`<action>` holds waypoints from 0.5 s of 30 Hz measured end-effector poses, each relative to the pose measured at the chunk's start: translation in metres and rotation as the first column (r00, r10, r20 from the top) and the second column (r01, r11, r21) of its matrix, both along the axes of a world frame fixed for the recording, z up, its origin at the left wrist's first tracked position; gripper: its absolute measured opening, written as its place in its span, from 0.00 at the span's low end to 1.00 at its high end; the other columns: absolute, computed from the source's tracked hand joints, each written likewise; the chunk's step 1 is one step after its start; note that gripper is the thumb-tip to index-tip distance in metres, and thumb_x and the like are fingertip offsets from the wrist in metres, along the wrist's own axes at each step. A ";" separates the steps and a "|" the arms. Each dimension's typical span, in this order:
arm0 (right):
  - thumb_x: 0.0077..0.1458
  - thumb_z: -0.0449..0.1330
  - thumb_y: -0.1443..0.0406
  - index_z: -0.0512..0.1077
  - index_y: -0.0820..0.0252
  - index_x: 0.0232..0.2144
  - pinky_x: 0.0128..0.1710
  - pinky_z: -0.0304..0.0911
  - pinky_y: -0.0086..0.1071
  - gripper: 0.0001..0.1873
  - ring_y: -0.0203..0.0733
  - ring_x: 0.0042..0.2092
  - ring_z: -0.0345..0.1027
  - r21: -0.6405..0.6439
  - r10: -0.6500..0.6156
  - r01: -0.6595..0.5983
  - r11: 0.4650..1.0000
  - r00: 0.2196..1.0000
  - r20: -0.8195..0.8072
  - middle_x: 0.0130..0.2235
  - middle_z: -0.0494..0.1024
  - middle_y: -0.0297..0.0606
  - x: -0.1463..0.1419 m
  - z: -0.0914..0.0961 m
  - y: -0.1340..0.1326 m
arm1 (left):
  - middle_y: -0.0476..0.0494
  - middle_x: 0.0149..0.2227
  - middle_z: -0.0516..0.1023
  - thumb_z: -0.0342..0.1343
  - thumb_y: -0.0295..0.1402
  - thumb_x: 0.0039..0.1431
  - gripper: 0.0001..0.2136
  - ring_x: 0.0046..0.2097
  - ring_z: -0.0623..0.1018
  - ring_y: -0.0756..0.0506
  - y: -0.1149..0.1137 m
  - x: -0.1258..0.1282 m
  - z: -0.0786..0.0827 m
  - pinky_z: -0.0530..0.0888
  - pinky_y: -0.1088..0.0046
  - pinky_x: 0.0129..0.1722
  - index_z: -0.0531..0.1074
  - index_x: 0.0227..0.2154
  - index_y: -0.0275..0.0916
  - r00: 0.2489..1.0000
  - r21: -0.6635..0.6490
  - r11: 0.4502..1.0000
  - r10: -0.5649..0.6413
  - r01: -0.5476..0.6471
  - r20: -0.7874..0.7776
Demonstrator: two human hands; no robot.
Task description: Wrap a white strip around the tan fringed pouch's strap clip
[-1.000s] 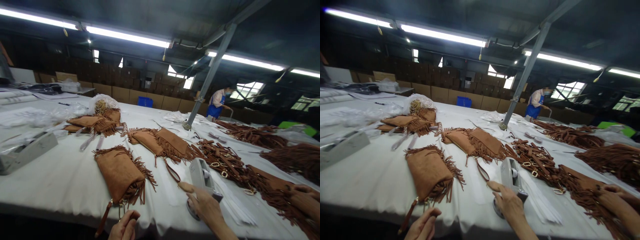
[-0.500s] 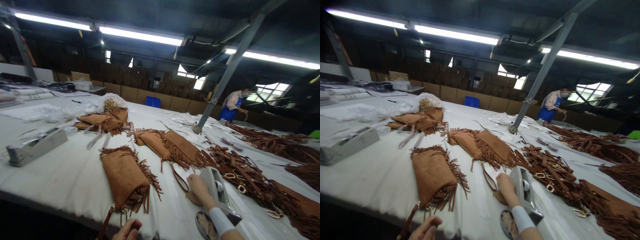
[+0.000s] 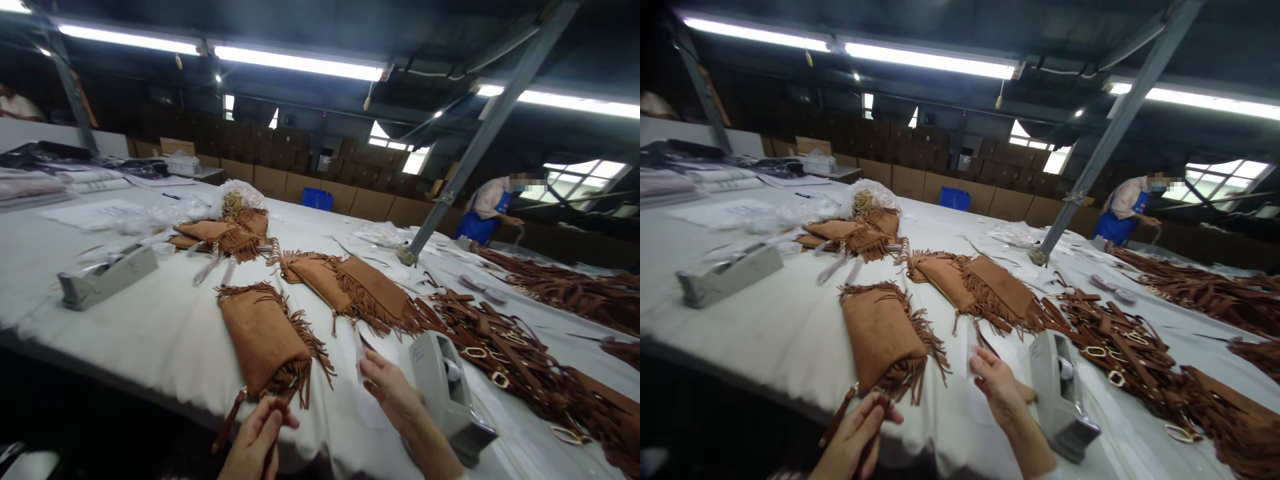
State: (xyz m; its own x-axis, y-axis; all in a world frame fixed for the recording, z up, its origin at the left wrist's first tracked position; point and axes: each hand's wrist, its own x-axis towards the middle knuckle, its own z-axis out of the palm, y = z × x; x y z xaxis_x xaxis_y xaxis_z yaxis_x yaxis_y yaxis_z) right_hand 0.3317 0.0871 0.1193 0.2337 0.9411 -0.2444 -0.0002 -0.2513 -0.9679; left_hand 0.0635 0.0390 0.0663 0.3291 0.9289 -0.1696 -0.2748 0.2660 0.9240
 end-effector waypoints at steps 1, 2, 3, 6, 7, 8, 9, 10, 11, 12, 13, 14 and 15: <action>0.39 0.68 0.55 0.74 0.61 0.39 0.30 0.59 0.27 0.24 0.36 0.31 0.68 -0.018 0.033 -0.035 0.999 0.994 -0.106 0.33 0.77 0.38 -0.018 -0.001 -0.009 | 0.59 0.14 0.62 0.52 0.57 0.53 0.25 0.11 0.57 0.56 0.001 -0.001 0.006 0.47 0.81 0.12 0.66 0.38 0.38 1.000 0.002 1.000 -0.023 0.023 0.005; 0.38 0.70 0.56 0.75 0.62 0.35 0.29 0.58 0.26 0.22 0.35 0.30 0.66 -0.028 0.056 -0.061 0.998 0.984 -0.166 0.31 0.76 0.37 -0.036 -0.003 -0.017 | 0.58 0.14 0.63 0.53 0.57 0.53 0.25 0.12 0.59 0.55 0.002 -0.002 0.011 0.48 0.81 0.12 0.67 0.38 0.37 0.999 0.003 0.999 -0.040 0.040 0.010; 0.37 0.71 0.56 0.75 0.62 0.32 0.29 0.57 0.26 0.21 0.34 0.29 0.65 -0.032 0.071 -0.079 0.996 0.976 -0.205 0.29 0.76 0.36 -0.052 -0.006 -0.025 | 0.57 0.17 0.66 0.53 0.56 0.53 0.25 0.12 0.61 0.55 0.002 -0.002 0.016 0.49 0.81 0.12 0.67 0.38 0.37 0.998 0.003 0.999 -0.053 0.053 0.017; 0.36 0.72 0.57 0.73 0.63 0.27 0.27 0.55 0.25 0.18 0.32 0.26 0.62 -0.027 0.090 -0.101 0.994 0.960 -0.265 0.25 0.73 0.33 -0.088 -0.015 -0.045 | 0.50 0.26 0.73 0.55 0.55 0.53 0.24 0.14 0.65 0.56 0.003 -0.002 0.024 0.54 0.81 0.13 0.68 0.37 0.36 0.996 0.016 0.998 -0.067 0.067 0.052; 0.36 0.72 0.57 0.72 0.63 0.26 0.26 0.54 0.25 0.18 0.32 0.26 0.61 -0.023 0.099 -0.109 0.994 0.959 -0.267 0.24 0.73 0.33 -0.096 -0.018 -0.050 | 0.50 0.27 0.74 0.55 0.55 0.53 0.24 0.14 0.66 0.56 0.002 -0.002 0.024 0.55 0.81 0.13 0.68 0.38 0.36 0.996 0.022 0.997 -0.072 0.071 0.059; 0.36 0.72 0.57 0.72 0.63 0.25 0.25 0.53 0.24 0.18 0.32 0.25 0.61 -0.015 0.107 -0.115 0.993 0.960 -0.259 0.24 0.73 0.33 -0.102 -0.020 -0.054 | 0.51 0.26 0.73 0.56 0.54 0.52 0.24 0.14 0.66 0.56 0.002 -0.003 0.024 0.55 0.81 0.13 0.68 0.38 0.35 0.995 0.026 0.997 -0.074 0.072 0.063; 0.37 0.72 0.57 0.72 0.63 0.25 0.24 0.52 0.24 0.18 0.32 0.25 0.61 -0.006 0.114 -0.120 0.993 0.963 -0.243 0.23 0.74 0.34 -0.107 -0.022 -0.057 | 0.52 0.24 0.72 0.56 0.54 0.52 0.24 0.14 0.66 0.56 0.001 -0.003 0.023 0.55 0.81 0.14 0.68 0.39 0.35 0.995 0.031 0.997 -0.077 0.076 0.061; 0.37 0.71 0.57 0.72 0.63 0.24 0.24 0.52 0.25 0.18 0.32 0.25 0.62 0.003 0.121 -0.124 0.992 0.967 -0.224 0.23 0.74 0.34 -0.110 -0.023 -0.060 | 0.53 0.22 0.70 0.57 0.54 0.52 0.24 0.14 0.66 0.55 0.001 -0.004 0.022 0.55 0.81 0.14 0.68 0.39 0.35 0.995 0.034 0.996 -0.082 0.080 0.056; 0.37 0.71 0.56 0.71 0.64 0.24 0.24 0.52 0.25 0.18 0.32 0.25 0.62 0.009 0.128 -0.129 0.992 0.970 -0.205 0.23 0.75 0.35 -0.113 -0.025 -0.063 | 0.55 0.19 0.69 0.57 0.53 0.52 0.24 0.14 0.66 0.54 0.001 -0.005 0.022 0.55 0.81 0.14 0.69 0.39 0.35 0.995 0.038 0.995 -0.088 0.087 0.047; 0.37 0.71 0.56 0.71 0.64 0.24 0.24 0.52 0.25 0.19 0.33 0.25 0.62 0.012 0.132 -0.132 0.991 0.973 -0.188 0.23 0.75 0.35 -0.115 -0.026 -0.065 | 0.56 0.16 0.67 0.57 0.53 0.52 0.25 0.14 0.66 0.54 0.000 -0.005 0.022 0.55 0.81 0.15 0.69 0.40 0.34 0.995 0.043 0.995 -0.097 0.095 0.035; 0.37 0.71 0.56 0.71 0.64 0.23 0.25 0.53 0.26 0.19 0.33 0.24 0.63 0.011 0.133 -0.133 0.991 0.975 -0.178 0.22 0.75 0.35 -0.117 -0.027 -0.067 | 0.56 0.14 0.66 0.57 0.53 0.52 0.25 0.14 0.66 0.53 0.000 -0.006 0.022 0.55 0.81 0.15 0.69 0.40 0.33 0.994 0.048 0.993 -0.105 0.104 0.024; 0.36 0.71 0.56 0.71 0.63 0.23 0.25 0.54 0.26 0.19 0.34 0.24 0.63 0.006 0.136 -0.137 0.991 0.975 -0.176 0.22 0.75 0.35 -0.118 -0.029 -0.070 | 0.56 0.14 0.66 0.57 0.52 0.52 0.24 0.14 0.66 0.53 -0.001 -0.006 0.022 0.55 0.81 0.15 0.70 0.39 0.33 0.994 0.053 0.992 -0.112 0.111 0.012; 0.36 0.71 0.55 0.70 0.63 0.24 0.26 0.54 0.27 0.20 0.34 0.25 0.64 0.002 0.142 -0.144 0.990 0.973 -0.180 0.22 0.75 0.35 -0.119 -0.030 -0.072 | 0.55 0.14 0.66 0.58 0.52 0.52 0.24 0.14 0.66 0.54 -0.002 -0.006 0.023 0.55 0.81 0.15 0.71 0.38 0.32 0.993 0.060 0.991 -0.117 0.117 0.001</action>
State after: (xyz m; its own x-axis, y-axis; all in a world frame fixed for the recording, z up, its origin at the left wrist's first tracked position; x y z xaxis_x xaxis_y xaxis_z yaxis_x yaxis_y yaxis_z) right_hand 0.2123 0.0151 0.0889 0.0488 0.9585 -0.2810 -0.1365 -0.2723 -0.9525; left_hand 0.0572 0.0373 0.0890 0.4370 0.8923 -0.1130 -0.2493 0.2408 0.9380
